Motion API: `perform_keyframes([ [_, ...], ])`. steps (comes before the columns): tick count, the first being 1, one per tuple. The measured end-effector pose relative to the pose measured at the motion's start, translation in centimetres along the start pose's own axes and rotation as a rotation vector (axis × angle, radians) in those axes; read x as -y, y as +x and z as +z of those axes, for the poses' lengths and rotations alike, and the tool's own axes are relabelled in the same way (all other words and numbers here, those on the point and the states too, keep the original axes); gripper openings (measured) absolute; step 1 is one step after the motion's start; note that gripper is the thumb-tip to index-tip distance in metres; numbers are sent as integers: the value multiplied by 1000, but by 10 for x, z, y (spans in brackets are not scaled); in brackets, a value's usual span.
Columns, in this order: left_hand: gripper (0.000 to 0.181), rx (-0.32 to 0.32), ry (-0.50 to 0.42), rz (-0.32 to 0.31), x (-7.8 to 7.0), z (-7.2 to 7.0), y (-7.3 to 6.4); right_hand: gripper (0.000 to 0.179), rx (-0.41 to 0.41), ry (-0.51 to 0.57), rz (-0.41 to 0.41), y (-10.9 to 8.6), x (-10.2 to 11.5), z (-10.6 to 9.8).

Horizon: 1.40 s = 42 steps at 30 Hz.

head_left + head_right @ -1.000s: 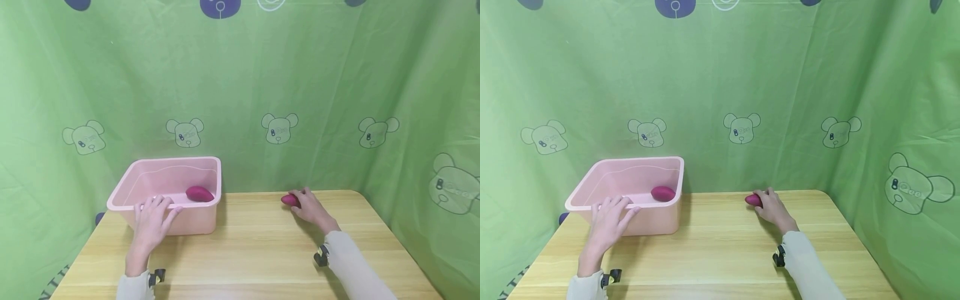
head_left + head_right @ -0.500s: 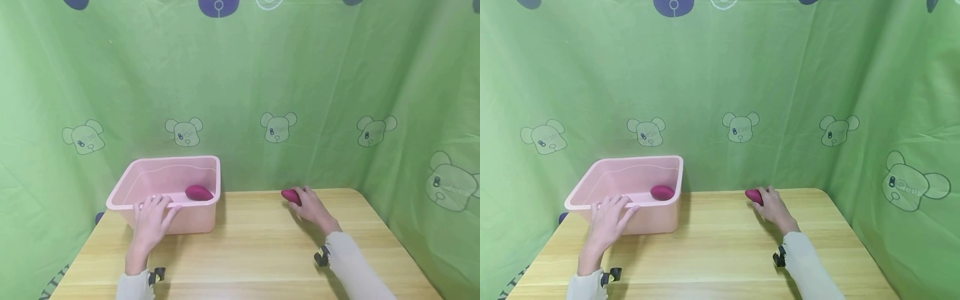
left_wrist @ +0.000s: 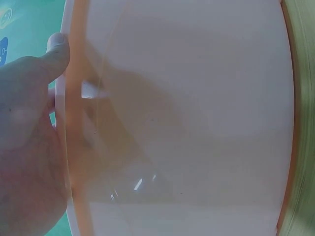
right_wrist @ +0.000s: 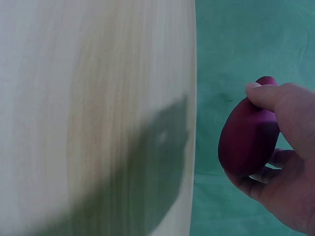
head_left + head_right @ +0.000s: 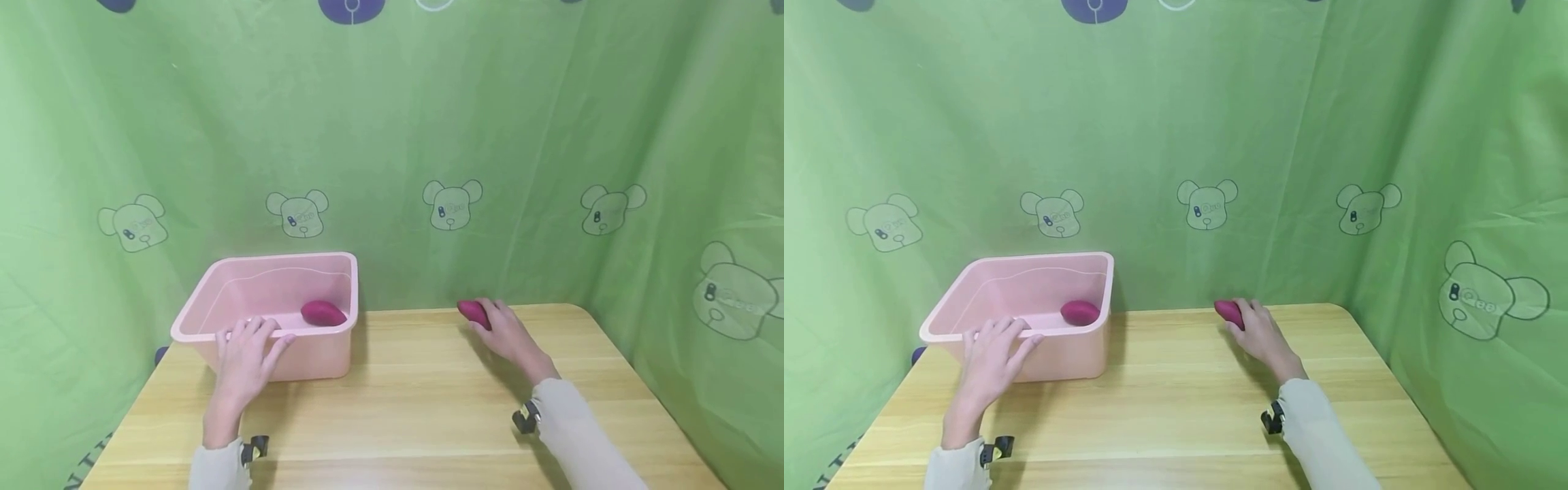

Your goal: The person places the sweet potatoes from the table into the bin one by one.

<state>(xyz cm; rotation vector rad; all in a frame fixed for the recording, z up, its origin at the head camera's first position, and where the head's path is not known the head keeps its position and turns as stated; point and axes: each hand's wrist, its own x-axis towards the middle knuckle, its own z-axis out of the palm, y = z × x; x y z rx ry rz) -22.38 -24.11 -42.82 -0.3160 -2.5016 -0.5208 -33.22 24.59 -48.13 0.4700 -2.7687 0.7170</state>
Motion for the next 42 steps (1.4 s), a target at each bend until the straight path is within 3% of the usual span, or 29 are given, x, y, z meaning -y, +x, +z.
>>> perform_keyframes([
  [14,26,-26,4,20,1,1,-1,57,-40,60,4,-1,14,-8],
  [42,29,11,17,-8,-1,-1,1,62,-151,94,2,-6,37,-21],
])
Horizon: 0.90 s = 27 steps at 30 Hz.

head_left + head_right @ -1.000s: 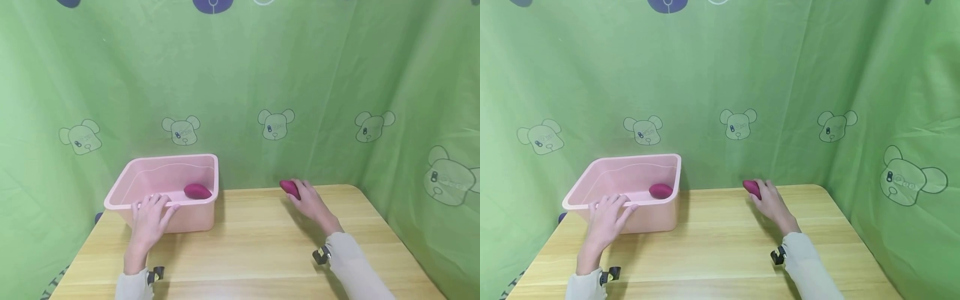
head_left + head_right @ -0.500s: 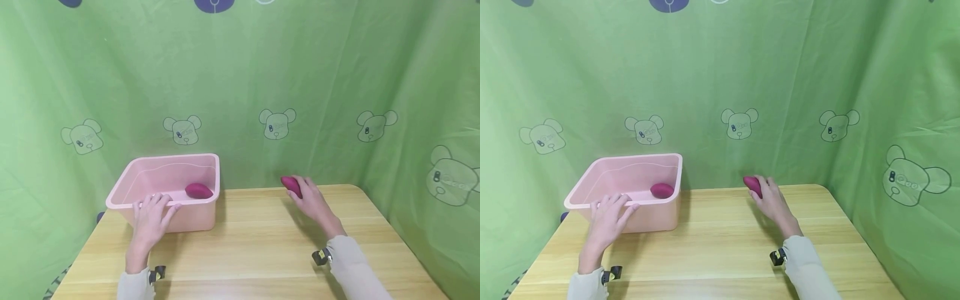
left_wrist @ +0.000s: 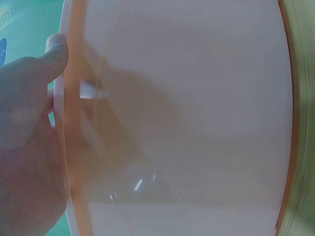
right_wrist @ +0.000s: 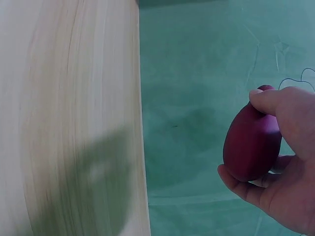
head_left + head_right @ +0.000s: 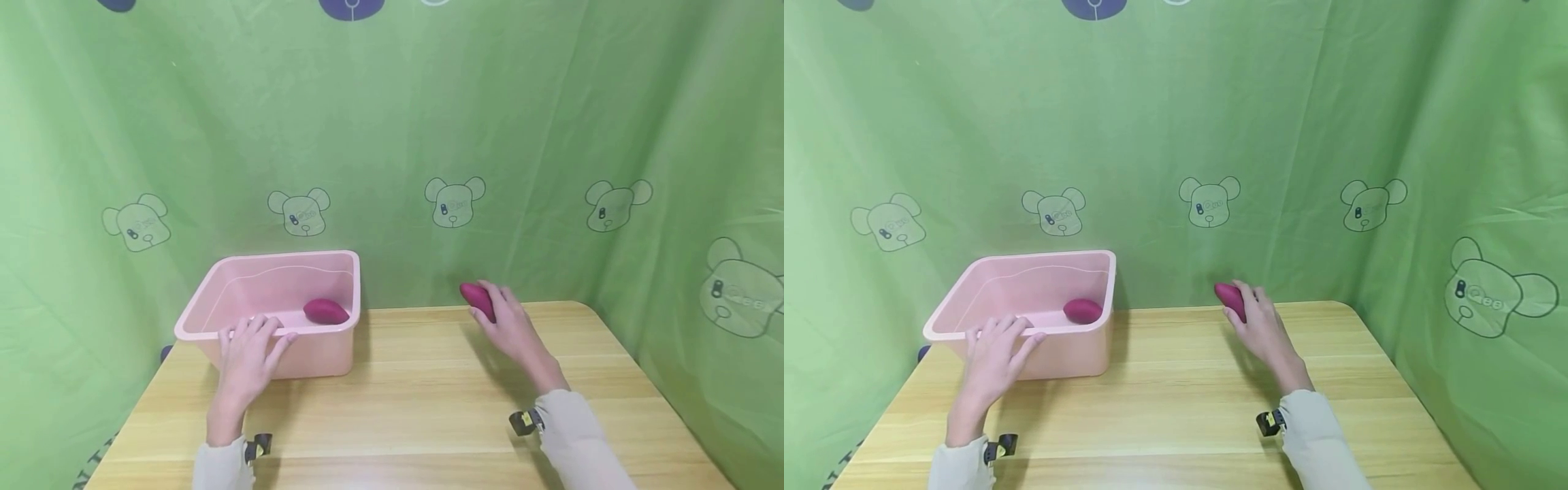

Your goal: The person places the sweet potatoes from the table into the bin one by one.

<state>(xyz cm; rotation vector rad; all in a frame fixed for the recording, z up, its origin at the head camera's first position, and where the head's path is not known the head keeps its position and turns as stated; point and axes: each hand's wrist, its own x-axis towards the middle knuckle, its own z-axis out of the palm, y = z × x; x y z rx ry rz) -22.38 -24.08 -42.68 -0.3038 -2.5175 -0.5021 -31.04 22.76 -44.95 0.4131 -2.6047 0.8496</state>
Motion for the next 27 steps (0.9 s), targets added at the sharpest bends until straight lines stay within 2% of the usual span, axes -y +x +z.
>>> perform_keyframes([
  [27,30,0,13,1,3,3,0,58,-80,0,-33,-1,19,-12],
])
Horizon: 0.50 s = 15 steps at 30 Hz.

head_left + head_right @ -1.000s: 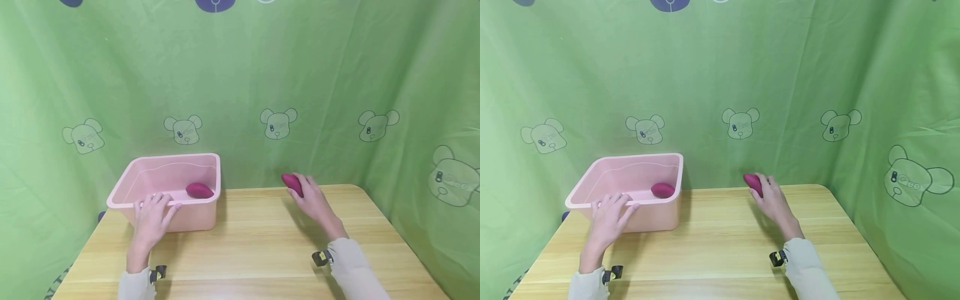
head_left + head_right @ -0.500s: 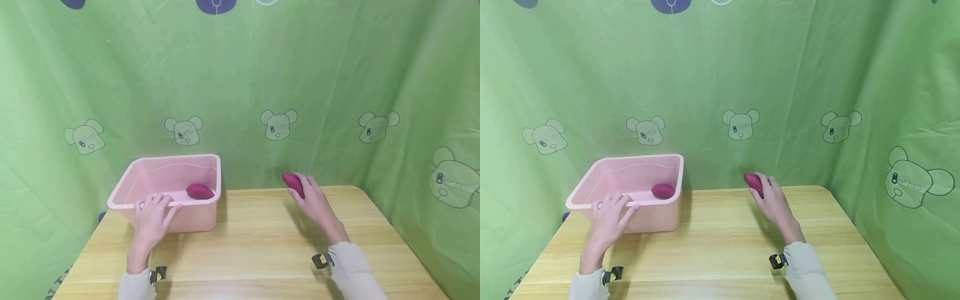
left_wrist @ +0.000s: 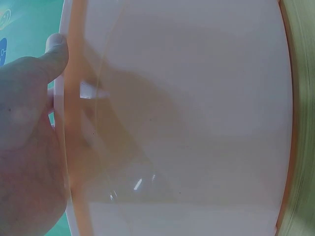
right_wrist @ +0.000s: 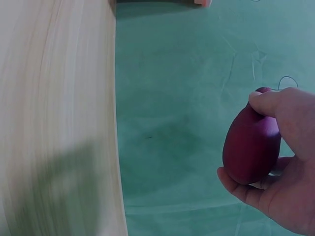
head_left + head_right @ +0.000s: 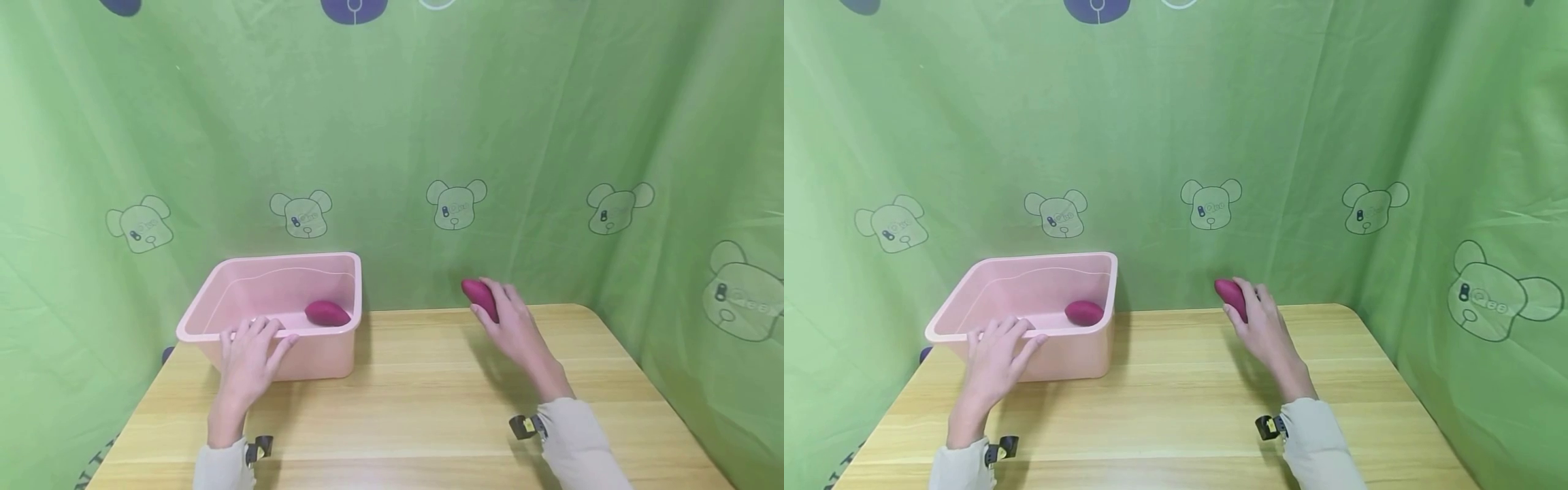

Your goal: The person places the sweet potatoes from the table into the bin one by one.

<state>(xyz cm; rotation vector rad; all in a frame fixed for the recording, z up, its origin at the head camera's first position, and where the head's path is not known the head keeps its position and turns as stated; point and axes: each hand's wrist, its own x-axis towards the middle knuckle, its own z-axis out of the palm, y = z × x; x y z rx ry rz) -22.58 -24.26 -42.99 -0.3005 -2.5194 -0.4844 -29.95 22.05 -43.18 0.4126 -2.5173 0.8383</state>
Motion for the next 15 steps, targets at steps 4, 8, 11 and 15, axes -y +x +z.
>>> perform_keyframes([
  [4,31,4,-4,-4,0,0,0,57,-10,1,-8,0,2,-2],
  [8,30,3,-2,0,0,1,0,58,-16,0,-18,1,5,-4],
  [11,30,1,1,3,0,1,0,58,-16,2,-24,1,8,-6],
  [15,30,1,-5,0,-1,0,0,58,-19,6,-34,2,11,-8],
])
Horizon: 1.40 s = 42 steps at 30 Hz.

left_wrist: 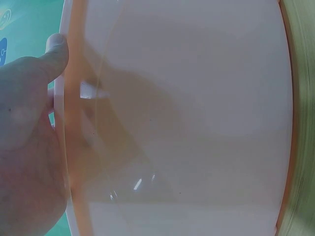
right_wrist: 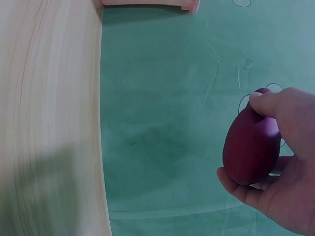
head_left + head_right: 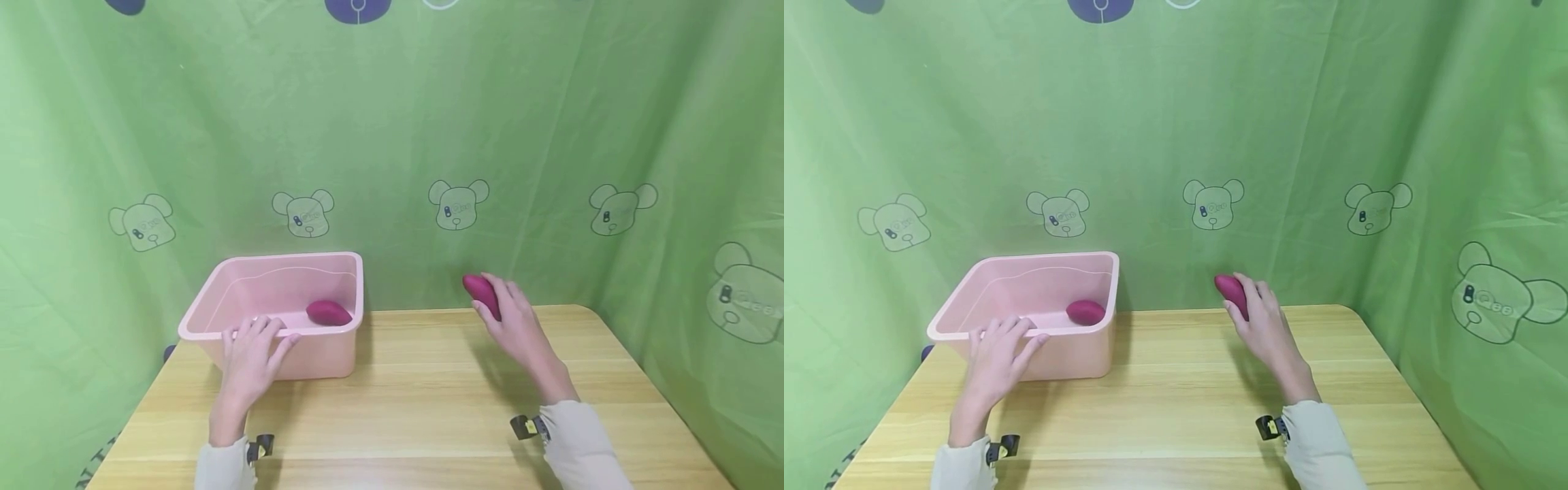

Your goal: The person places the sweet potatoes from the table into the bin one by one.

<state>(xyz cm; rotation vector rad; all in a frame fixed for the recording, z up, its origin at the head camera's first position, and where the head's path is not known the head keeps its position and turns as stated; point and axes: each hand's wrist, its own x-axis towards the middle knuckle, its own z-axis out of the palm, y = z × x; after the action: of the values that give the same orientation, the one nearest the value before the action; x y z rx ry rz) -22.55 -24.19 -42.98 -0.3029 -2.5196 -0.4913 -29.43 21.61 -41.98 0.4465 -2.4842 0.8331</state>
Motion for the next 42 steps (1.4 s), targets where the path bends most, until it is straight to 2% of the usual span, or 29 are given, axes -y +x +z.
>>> perform_keyframes([
  [13,27,-21,-1,15,1,1,0,60,-13,17,-26,3,13,-7],
  [26,28,-3,-6,3,0,0,1,60,-24,18,-24,5,27,-14],
  [42,28,-10,-5,7,2,0,1,58,-52,22,-74,7,42,-14],
])
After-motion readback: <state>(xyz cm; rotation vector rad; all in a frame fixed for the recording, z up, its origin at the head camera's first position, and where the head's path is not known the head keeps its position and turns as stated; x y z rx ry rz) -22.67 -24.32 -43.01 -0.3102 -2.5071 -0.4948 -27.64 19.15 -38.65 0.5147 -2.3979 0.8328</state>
